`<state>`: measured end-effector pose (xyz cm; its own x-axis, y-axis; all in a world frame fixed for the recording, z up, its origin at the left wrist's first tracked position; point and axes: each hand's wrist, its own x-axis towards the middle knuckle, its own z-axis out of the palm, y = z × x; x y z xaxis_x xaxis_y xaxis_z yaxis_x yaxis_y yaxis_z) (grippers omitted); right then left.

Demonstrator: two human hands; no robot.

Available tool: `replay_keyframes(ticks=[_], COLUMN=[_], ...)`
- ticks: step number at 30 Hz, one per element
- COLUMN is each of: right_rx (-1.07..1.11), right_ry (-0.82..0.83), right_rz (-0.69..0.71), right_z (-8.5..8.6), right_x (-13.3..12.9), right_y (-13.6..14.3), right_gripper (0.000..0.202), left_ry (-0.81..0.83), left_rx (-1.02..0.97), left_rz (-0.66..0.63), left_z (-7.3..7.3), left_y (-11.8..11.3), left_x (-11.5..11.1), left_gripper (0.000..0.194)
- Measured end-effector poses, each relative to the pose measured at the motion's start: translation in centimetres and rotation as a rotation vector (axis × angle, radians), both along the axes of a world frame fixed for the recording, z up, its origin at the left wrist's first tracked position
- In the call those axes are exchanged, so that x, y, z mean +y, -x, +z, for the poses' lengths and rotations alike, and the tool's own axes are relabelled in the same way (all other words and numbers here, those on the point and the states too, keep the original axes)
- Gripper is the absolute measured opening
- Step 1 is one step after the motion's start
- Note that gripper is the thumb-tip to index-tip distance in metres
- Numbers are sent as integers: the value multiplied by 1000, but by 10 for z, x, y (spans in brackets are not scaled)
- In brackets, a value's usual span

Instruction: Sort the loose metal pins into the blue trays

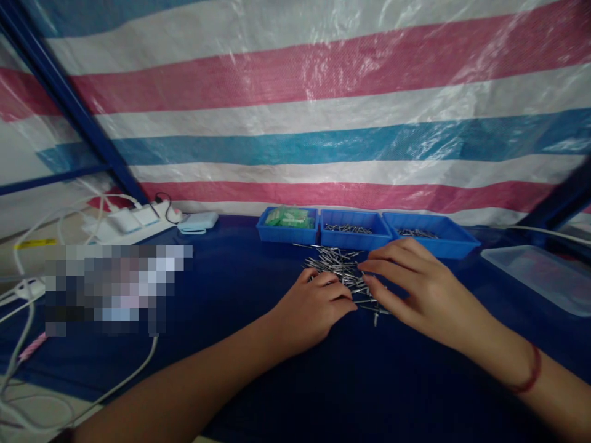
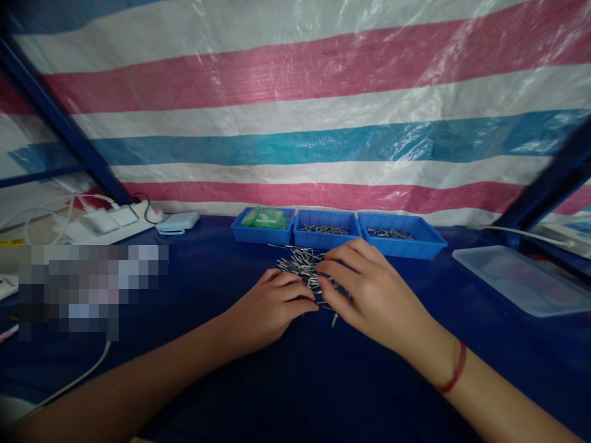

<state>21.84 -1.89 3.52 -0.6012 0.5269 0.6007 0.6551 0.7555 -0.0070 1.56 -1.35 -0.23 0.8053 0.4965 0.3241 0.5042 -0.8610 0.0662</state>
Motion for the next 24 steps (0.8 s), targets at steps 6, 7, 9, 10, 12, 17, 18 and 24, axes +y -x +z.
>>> replay_keyframes(ticks=[6,7,9,10,12,17,18,24], right_rx=[-27,-28,-30,-32,-31,-35,-36,24], right_ry=[80,92,117,129,145,158,158,203], right_rz=[32,37,44,46,52,46,44,32], right_z=[-7,-7,-8,-8,-8,-8,-8,-11], right_x=[2,2,1,0,-2,-5,-5,-7], right_y=[3,4,5,6,8,11,12,15], right_gripper=[14,14,14,14,14,14,15,15], left_ry=[-63,-61,-53,-51,-56,-64,-60,58], left_rx=[53,61,76,79,77,55,55,-24], left_rz=[-14,1,33,47,61,69,73,145], left_z=[3,3,4,3,1,-1,0,8], left_y=[3,4,4,4,5,4,3,1], left_x=[3,3,3,3,2,0,-1,-3], left_gripper=[19,17,14,14,13,12,13,16])
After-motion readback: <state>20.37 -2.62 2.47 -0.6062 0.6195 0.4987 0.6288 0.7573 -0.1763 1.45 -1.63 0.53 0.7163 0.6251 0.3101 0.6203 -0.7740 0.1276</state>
